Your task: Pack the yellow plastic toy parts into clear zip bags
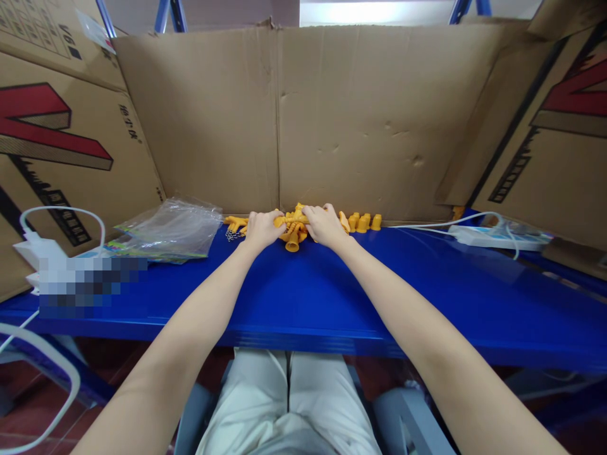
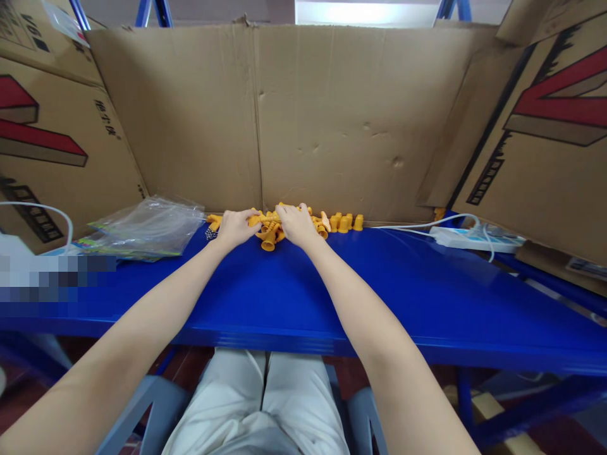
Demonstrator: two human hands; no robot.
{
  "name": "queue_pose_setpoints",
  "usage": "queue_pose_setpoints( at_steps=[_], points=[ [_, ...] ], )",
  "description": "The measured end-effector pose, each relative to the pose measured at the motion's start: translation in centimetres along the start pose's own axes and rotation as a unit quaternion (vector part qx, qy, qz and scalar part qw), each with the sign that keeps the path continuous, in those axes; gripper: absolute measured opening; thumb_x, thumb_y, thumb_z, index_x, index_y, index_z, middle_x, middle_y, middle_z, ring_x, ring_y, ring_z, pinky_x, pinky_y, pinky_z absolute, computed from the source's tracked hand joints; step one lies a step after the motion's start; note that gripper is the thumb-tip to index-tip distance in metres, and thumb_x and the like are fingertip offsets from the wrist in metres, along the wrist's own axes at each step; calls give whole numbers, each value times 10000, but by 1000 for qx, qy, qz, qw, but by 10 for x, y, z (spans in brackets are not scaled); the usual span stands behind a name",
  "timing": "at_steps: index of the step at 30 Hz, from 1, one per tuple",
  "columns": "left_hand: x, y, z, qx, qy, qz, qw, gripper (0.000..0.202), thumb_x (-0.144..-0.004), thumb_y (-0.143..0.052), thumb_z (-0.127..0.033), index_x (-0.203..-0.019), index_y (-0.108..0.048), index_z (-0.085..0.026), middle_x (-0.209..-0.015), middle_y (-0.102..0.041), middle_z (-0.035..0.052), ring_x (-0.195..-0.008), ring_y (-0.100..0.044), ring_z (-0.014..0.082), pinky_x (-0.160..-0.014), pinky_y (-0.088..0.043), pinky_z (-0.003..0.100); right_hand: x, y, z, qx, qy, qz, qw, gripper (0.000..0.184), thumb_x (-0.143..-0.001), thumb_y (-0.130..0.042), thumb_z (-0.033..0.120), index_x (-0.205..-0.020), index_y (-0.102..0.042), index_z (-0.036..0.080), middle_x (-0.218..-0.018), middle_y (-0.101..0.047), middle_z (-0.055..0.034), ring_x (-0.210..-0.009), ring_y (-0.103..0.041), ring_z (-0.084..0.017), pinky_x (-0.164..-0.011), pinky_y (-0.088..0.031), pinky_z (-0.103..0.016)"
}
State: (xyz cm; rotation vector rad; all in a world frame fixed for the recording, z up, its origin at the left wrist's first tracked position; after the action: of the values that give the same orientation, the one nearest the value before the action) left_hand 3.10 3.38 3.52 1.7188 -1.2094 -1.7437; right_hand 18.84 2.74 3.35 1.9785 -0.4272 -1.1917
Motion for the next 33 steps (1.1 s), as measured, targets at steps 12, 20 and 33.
queue_pose_setpoints(
  at_steps=[12,20,33],
  points=[
    [-4,-4,10,-18,30,22,999,310,-844,-501,-267,-1083,-696,-235,-1011,-723,81,-1010,-640,259,-916,-433,374,-2,3,0,42,-9,-13,999,303,-887,-305,67,-1094,-518,128,-1007,-639,-151,-940,-523,-273,-791,-279,-374],
    [-1,-4,53,9,144,4,990,335,-857,-449,-166,-1157,-594,-195,-1088,-674,123,-1055,-615,276,-882,-446,397,13,-6,-54,-24,-149,-114,982,266,-908,-370,232,-1094,-526,122,-1034,-616,-171,-970,-505,-285,-858,-296,-417],
    [11,-35,92,14,221,66,973,710,-780,-580,-449,-1395,-313,-214,-1426,-396,196,-1339,-321,367,-1048,-251,626,94,-30,-148,-67,-516,-109,847,338,-863,-515,328,-1119,-638,146,-1173,-593,-165,-1123,-478,-305,-888,-361,-435]
  ],
)
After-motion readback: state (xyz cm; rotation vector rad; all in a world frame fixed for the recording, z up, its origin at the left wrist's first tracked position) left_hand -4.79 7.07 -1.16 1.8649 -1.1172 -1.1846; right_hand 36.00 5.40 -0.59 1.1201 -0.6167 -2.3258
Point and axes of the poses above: each hand's wrist, its own x-axis away from the middle knuckle, its own y-axis out of the back of the hand, z = x × y, the point moved 4 cm from there along -x, towards the middle knuckle
